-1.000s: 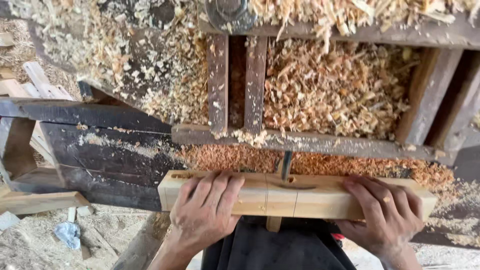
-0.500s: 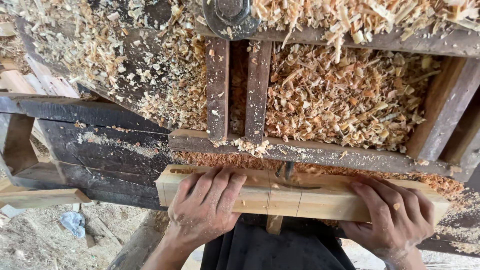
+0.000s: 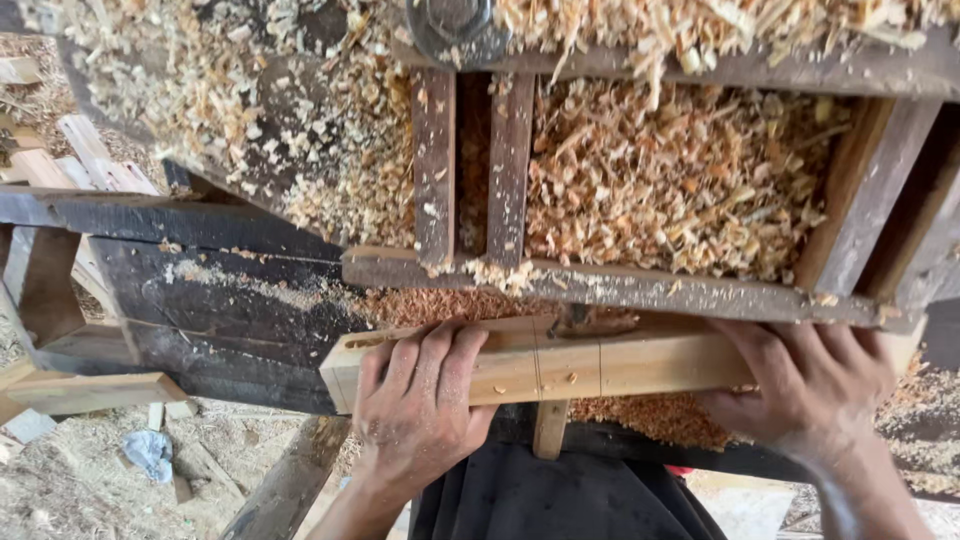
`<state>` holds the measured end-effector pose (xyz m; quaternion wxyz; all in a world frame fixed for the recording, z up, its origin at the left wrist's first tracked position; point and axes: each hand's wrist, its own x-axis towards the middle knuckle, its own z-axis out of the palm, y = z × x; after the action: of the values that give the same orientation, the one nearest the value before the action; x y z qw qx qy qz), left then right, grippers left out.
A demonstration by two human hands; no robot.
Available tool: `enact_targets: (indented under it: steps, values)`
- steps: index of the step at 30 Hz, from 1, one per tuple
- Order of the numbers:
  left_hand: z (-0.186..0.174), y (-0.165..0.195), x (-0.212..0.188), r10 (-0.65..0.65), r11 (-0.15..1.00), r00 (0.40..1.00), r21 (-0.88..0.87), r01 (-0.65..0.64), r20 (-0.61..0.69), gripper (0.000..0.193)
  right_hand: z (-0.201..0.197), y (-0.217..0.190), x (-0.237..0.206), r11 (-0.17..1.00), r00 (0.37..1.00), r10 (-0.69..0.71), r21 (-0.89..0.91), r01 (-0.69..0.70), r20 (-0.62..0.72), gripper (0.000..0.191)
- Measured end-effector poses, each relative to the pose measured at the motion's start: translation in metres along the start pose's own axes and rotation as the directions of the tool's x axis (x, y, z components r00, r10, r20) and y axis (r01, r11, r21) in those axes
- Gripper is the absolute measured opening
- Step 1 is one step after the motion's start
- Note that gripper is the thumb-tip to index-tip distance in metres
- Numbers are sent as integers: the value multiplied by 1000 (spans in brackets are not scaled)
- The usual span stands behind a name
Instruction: The person uses a stationary power tool to shape a rectangular piece of wood, repeatedly pushing it against the blade to carve out sections and smooth the surface. The operator handles the wood with both hands, rotating it to work on different sides while wood shavings accumulate around the machine.
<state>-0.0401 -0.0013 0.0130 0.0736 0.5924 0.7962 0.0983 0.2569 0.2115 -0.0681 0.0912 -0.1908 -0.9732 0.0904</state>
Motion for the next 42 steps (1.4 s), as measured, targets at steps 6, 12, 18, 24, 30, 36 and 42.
enact_targets:
  steps: [6,12,18,24,30,36,42]
  values:
    - [-2,9,-16,-3,999,998,-47,5,57,53,-21,-23,6,1000,999,29,-8,-29,31,54]
    - [-10,-1,-16,100,995,987,-42,-96,128,62,-41,-66,2,965,965,262,29,-262,27,55]
    - [-9,-4,-8,155,988,981,-40,-151,120,57,-37,-61,-2,957,955,289,-39,-286,69,45]
    - [-6,-5,-5,165,986,982,-14,-165,89,52,-37,-58,-4,965,964,262,-5,-262,43,54]
    - [-3,-7,-2,162,987,984,-8,-162,68,45,-40,-56,6,969,966,247,-31,-245,72,60]
    - [0,-11,4,179,984,983,1,-179,39,47,-37,-51,6,960,957,280,-19,-279,77,49]
    - [1,-14,10,166,986,986,17,-166,34,48,-27,-35,-3,964,963,257,-96,-249,85,49]
